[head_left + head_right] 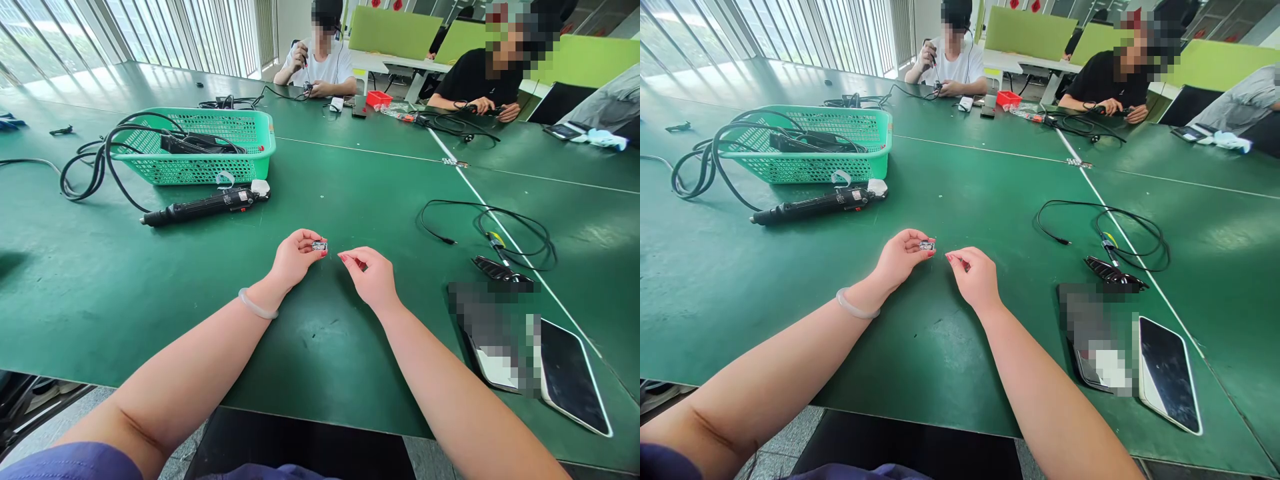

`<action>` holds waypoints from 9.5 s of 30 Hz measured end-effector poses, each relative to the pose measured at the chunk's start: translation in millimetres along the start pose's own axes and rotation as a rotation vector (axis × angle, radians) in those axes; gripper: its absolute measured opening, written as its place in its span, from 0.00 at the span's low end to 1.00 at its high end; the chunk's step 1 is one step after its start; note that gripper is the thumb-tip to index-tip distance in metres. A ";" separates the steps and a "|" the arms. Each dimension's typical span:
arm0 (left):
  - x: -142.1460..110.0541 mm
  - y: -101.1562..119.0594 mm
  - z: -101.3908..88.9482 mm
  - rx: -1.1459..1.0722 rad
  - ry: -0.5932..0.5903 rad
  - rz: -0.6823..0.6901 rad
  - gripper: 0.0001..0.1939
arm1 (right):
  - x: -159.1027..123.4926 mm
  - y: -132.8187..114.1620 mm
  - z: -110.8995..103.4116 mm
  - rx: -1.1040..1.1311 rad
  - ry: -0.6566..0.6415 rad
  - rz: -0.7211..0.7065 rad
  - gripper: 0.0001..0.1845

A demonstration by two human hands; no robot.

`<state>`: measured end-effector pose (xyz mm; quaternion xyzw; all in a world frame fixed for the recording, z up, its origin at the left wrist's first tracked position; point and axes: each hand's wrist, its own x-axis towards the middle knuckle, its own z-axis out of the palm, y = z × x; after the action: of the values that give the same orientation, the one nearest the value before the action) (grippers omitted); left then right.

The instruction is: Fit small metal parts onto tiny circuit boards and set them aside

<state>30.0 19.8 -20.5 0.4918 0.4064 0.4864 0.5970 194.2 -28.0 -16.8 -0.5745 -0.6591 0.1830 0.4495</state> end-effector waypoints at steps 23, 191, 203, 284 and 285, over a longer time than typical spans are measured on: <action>-14.5 65.3 -75.0 0.794 0.201 -0.154 0.14 | 2.8 15.5 -3.8 0.009 -0.033 0.067 0.11; -18.1 10.3 -1.4 0.068 -0.418 -0.099 0.19 | -3.8 -13.0 3.1 0.251 -0.117 0.214 0.08; -2.4 21.1 -9.7 -0.048 0.005 -0.273 0.11 | -1.5 -1.1 -4.2 -0.248 -0.318 -0.032 0.08; 1.9 15.2 -9.3 -0.183 -0.047 -0.251 0.07 | 6.9 14.4 15.1 -0.534 -0.159 -0.122 0.15; 1.7 15.1 -9.2 -0.176 -0.051 -0.249 0.07 | 7.4 14.9 14.1 -0.533 -0.141 -0.122 0.12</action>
<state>18.7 23.9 -7.4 0.3955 0.4050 0.4297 0.7035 192.2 -13.2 -32.7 -0.6176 -0.7469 0.0155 0.2459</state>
